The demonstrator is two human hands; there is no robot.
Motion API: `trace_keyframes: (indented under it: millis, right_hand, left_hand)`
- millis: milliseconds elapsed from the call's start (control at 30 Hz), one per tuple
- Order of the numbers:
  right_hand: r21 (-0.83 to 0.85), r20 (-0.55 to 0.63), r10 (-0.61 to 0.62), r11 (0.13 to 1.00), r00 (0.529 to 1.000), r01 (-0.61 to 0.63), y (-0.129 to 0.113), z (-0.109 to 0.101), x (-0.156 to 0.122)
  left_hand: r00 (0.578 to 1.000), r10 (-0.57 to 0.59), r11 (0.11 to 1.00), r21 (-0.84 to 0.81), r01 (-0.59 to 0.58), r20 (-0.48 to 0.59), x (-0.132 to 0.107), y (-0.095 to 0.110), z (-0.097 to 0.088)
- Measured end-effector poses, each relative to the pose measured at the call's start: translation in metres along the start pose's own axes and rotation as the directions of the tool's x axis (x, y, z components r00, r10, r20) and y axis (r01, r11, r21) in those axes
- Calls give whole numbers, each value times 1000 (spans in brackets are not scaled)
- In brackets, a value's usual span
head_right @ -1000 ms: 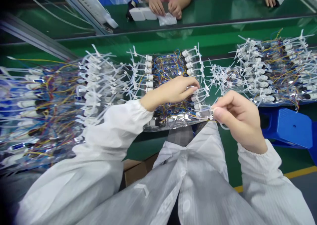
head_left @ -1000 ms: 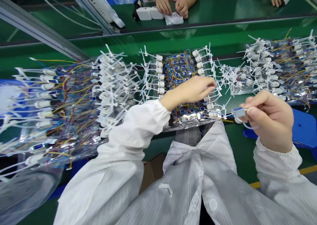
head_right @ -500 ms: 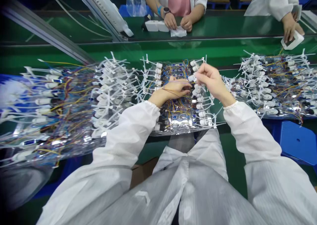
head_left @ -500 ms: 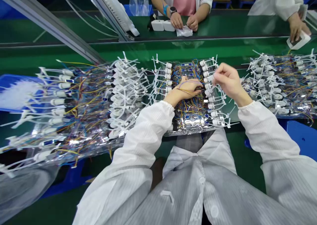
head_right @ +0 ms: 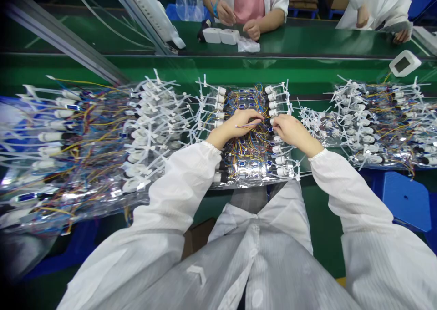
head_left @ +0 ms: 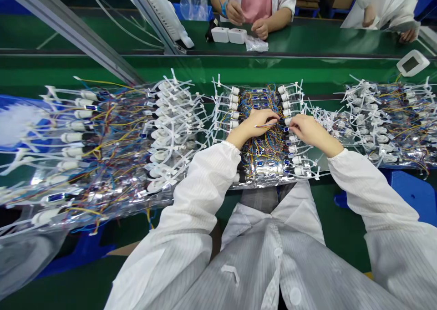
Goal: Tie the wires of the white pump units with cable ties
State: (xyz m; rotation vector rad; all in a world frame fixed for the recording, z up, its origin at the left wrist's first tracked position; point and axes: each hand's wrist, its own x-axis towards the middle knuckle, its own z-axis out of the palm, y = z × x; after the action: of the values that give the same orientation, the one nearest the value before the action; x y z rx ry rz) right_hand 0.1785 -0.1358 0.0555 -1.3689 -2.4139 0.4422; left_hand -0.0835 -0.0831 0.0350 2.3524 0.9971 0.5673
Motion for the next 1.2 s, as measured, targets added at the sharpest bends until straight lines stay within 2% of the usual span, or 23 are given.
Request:
trace_keyframes:
  millis: [133, 233, 333, 433, 533, 633, 700, 767, 833, 933, 1000, 1067, 1200]
  right_hand:
    - [-19, 63, -14, 1000, 998, 15, 0, -2, -5]
    - [22, 102, -83, 996, 991, 81, -3, -7, -13]
    - [107, -8, -54, 993, 998, 55, -5, -17, -24]
    - [172, -178, 64, 985, 982, -33, -4, -28, -33]
    - [243, -337, 227, 959, 914, -149, 5, -34, -39]
    - [329, -429, 371, 913, 824, -240, 20, -34, -40]
    - [339, -402, 396, 902, 826, -267, 31, -32, -40]
    - [317, -329, 377, 908, 866, -274, 42, -29, -39]
    - [316, -260, 372, 905, 891, -286, 51, -23, -37]
    - [356, -180, 410, 875, 894, -329, 60, -12, -31]
    - [377, -132, 419, 859, 898, -345, 63, -5, -26]
    - [367, -150, 416, 866, 897, -340, 64, -1, -21]
    - [203, -312, 341, 936, 887, -288, 60, -1, -10]
  left_hand:
    - [999, -11, 986, -167, 5, -36, 0, -6, -10]
    - [982, -104, 960, -274, 57, -157, 1, -7, -27]
    - [948, -146, 961, -269, 68, -282, 0, 4, -45]
    - [958, -72, 985, -168, 26, -278, 3, 28, -52]
    - [992, 65, 997, -41, -70, -107, 14, 50, -40]
    - [987, 132, 986, 92, -140, 97, 31, 55, -18]
    - [980, 105, 977, 164, -133, 169, 39, 47, -5]
    - [989, 59, 980, 179, -83, 136, 42, 33, 6]
    - [1000, 0, 993, 114, 1, -3, 40, 18, 13]
    - [972, -123, 992, -60, 113, -202, 33, 0, 20]
    - [957, -166, 982, -133, 137, -238, 30, -6, 23]
    - [958, -166, 978, -161, 130, -236, 29, -9, 25]
    - [961, -138, 979, -178, 97, -238, 30, -12, 26]
